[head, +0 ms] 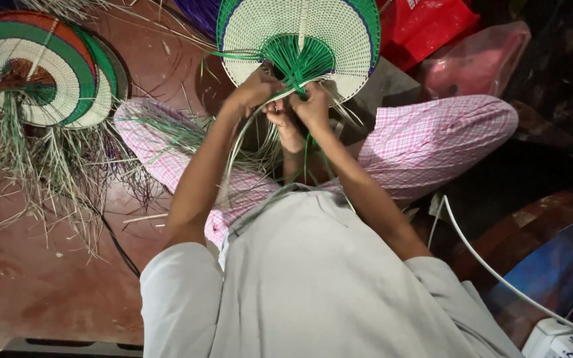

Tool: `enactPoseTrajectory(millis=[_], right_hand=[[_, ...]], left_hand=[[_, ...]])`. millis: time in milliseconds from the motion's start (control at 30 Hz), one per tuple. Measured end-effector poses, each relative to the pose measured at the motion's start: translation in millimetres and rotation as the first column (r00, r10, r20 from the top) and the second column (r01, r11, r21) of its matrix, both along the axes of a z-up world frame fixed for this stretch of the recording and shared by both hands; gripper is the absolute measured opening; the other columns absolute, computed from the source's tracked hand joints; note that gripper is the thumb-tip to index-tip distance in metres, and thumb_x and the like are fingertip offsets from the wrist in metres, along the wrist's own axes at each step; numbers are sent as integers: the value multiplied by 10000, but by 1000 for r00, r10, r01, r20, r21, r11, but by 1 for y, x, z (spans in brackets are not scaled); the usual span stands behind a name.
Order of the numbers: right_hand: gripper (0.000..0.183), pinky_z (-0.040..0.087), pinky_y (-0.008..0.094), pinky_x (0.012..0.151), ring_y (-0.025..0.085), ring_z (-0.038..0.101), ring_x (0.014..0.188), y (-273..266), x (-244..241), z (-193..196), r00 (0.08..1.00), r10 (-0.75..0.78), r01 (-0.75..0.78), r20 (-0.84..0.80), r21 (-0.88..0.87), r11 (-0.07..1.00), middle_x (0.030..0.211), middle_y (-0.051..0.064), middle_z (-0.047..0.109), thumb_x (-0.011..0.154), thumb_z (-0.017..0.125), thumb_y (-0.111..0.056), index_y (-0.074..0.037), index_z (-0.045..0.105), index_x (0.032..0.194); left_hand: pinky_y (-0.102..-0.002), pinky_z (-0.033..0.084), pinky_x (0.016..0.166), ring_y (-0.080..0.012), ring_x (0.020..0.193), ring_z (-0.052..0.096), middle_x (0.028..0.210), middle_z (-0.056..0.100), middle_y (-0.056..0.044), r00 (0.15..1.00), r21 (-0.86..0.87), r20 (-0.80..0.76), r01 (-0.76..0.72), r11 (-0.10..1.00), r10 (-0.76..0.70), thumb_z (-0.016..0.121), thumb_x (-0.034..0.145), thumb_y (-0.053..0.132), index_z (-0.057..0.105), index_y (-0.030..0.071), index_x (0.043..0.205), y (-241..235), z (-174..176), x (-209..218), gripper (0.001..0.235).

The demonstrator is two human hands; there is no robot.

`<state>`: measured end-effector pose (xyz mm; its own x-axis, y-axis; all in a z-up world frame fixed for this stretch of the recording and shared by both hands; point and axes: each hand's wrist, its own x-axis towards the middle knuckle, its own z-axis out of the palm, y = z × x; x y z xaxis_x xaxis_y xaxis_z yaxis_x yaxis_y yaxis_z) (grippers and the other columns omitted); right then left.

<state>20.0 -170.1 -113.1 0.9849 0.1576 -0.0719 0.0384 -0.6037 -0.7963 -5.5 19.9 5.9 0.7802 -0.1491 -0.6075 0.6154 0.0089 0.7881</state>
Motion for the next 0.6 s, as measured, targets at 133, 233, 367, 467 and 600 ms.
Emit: enactPoseTrajectory(millis=[133, 233, 367, 467, 600], right_hand=[[195, 434, 481, 574, 452, 556, 676, 27, -15, 71, 990, 28, -18, 135, -71, 997, 622, 254, 550, 634, 688, -113, 10, 580, 740], [283, 477, 425, 689, 413, 588, 747, 29, -13, 78, 994, 44, -45, 102, 2, 999, 701, 235, 597, 828, 544, -258, 20, 593, 820], [407, 376, 245, 503, 126, 459, 397, 31, -2, 110, 874, -135, 171, -468, 37, 985, 376, -21, 439, 827, 425, -418, -157, 519, 530], [467, 333, 298, 460, 135, 420, 388, 36, 1, 107, 853, -197, 203, -483, -41, 978, 400, 7, 430, 798, 453, -480, -118, 482, 504], [369, 371, 338, 597, 142, 472, 589, 30, 0, 81, 953, -100, 86, -286, -61, 994, 588, 4, 488, 745, 518, -497, -150, 482, 624]], left_hand=[[-287, 475, 417, -169, 453, 555, 567, 565, -138, 997, -58, -71, 6, 998, -10, 575, 733, 234, 657, 61, 709, 10, 2, 7, 193], [-220, 526, 414, -158, 431, 590, 571, 588, -152, 990, -139, -127, 36, 990, -54, 486, 773, 134, 581, -32, 791, 7, 26, 9, 192], [-210, 546, 518, -143, 551, 621, 671, 624, -117, 987, -85, -99, 119, 989, -127, 477, 856, 198, 586, -17, 836, 3, 44, 11, 242], [-212, 534, 533, -144, 551, 606, 673, 629, -103, 998, -56, -64, 20, 998, -24, 457, 906, 177, 587, 1, 788, -12, 20, 12, 249], [-233, 558, 518, -141, 509, 631, 625, 639, -94, 999, 79, 45, -15, 997, 12, 464, 902, 111, 604, 7, 782, -16, 8, 10, 212]])
